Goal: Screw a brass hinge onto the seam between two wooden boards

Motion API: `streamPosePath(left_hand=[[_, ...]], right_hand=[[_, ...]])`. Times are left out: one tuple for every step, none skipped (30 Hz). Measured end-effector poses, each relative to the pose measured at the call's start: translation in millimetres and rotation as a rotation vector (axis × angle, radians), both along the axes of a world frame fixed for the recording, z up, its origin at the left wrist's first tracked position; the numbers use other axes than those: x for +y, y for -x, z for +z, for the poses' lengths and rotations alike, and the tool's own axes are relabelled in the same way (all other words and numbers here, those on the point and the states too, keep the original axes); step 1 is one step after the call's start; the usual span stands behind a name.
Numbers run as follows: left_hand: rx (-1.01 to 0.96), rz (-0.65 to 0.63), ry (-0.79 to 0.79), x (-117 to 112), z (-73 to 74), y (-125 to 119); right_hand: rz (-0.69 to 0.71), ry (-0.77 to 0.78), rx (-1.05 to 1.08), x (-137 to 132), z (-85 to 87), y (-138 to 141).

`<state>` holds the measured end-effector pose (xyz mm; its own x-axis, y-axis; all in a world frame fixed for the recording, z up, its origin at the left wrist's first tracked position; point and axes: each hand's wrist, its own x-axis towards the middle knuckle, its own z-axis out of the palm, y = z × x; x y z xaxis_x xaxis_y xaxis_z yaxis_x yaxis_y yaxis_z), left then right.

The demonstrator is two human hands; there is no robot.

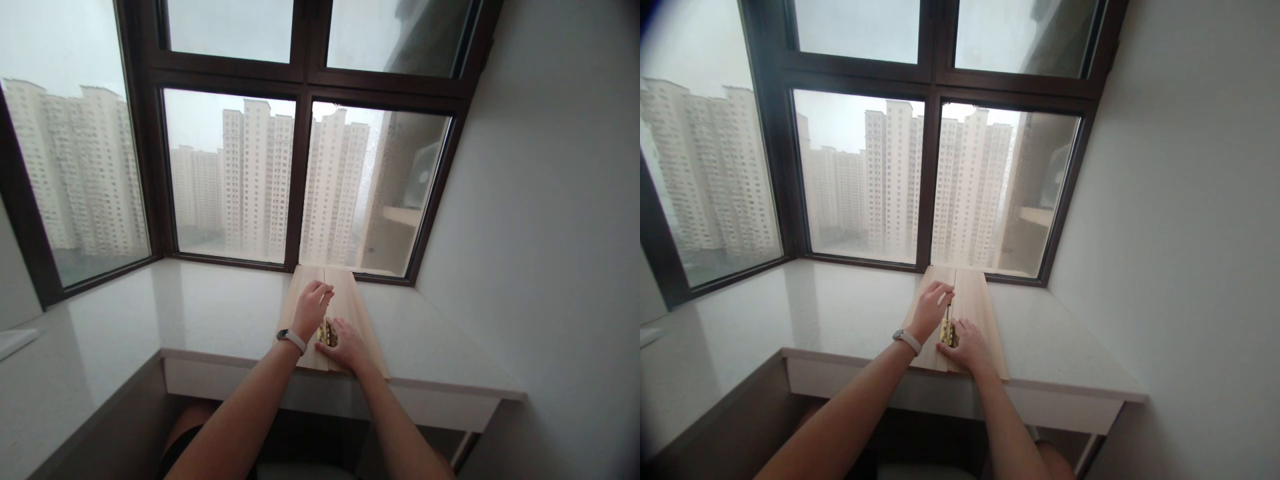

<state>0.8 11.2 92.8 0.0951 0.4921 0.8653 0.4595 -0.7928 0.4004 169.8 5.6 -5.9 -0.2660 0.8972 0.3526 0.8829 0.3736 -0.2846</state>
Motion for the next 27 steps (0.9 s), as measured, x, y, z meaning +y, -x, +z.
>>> streamPosePath(left_hand=[[0.003,0.01,-0.003,-0.3,0.2,0.5],[0.005,0.018,-0.007,-0.4,0.3,0.8],[0.008,0.024,-0.013,-0.3,0.3,0.9],[0.012,0.027,-0.023,-0.1,0.3,0.8],[0.02,0.025,-0.034,0.2,0.1,0.7],[0.032,0.019,-0.046,0.7,-0.2,0.4],[0.049,0.009,-0.056,1.2,-0.7,0.2],[0.07,-0.001,-0.064,1.7,-1.5,0.0],[0.091,-0.007,-0.07,2.2,-2.5,-0.1],[0.109,-0.007,-0.074,2.6,-3.6,0.0],[0.123,-0.002,-0.077,2.8,-4.7,0.1],[0.134,0.004,-0.08,2.9,-5.8,0.3],[0.143,0.009,-0.083,2.8,-6.6,0.5],[0.149,0.011,-0.085,2.6,-7.1,0.7],[0.151,0.01,-0.085,2.3,-7.3,0.8],[0.147,0.006,-0.083,2.1,-7.2,0.8],[0.137,0.002,-0.079,1.9,-6.7,0.7],[0.123,-0.004,-0.075,1.8,-6.0,0.5],[0.104,-0.009,-0.071,1.7,-5.2,0.2],[0.084,-0.013,-0.069,1.8,-4.2,0.0],[0.065,-0.014,-0.067,1.9,-3.3,-0.3],[0.049,-0.011,-0.064,1.9,-2.4,-0.5],[0.037,-0.005,-0.061,1.9,-1.6,-0.5],[0.031,0.004,-0.058,1.9,-1.0,-0.5],[0.028,0.015,-0.054,2.0,-0.7,-0.3],[0.03,0.025,-0.052,2.0,-0.6,-0.1],[0.032,0.034,-0.051,2.1,-0.8,0.1]], right_hand=[[-0.003,-0.002,0.001,-0.3,0.2,0.3],[-0.003,-0.006,0.002,-0.7,0.2,0.5],[-0.001,-0.012,0.003,-0.9,0.3,0.6],[0.003,-0.018,0.004,-1.1,0.2,0.7],[0.006,-0.023,0.004,-1.3,0.1,0.7],[0.007,-0.024,0.003,-1.3,0.1,0.7],[0.006,-0.025,0.002,-1.2,0.0,0.7],[0.005,-0.024,0.001,-1.0,-0.1,0.6],[0.004,-0.023,0.0,-0.7,-0.1,0.6],[0.003,-0.023,0.0,-0.5,-0.2,0.7],[0.003,-0.024,0.001,-0.2,-0.2,0.8],[0.004,-0.026,0.003,0.0,-0.3,0.9],[0.005,-0.028,0.005,0.2,-0.4,1.0],[0.006,-0.03,0.006,0.3,-0.5,1.1],[0.007,-0.032,0.007,0.3,-0.6,1.1],[0.009,-0.034,0.006,0.4,-0.7,1.0],[0.011,-0.035,0.005,0.5,-0.9,1.0],[0.013,-0.035,0.005,0.6,-1.1,0.8],[0.015,-0.036,0.005,0.7,-1.3,0.7],[0.017,-0.036,0.006,0.8,-1.5,0.5],[0.019,-0.038,0.007,1.0,-1.8,0.3],[0.02,-0.039,0.008,1.2,-2.0,0.0],[0.021,-0.04,0.008,1.3,-2.3,-0.2],[0.02,-0.04,0.007,1.4,-2.5,-0.5],[0.019,-0.04,0.006,1.5,-2.7,-0.7],[0.016,-0.039,0.005,1.5,-2.9,-1.0],[0.013,-0.038,0.004,1.5,-3.0,-1.1]])
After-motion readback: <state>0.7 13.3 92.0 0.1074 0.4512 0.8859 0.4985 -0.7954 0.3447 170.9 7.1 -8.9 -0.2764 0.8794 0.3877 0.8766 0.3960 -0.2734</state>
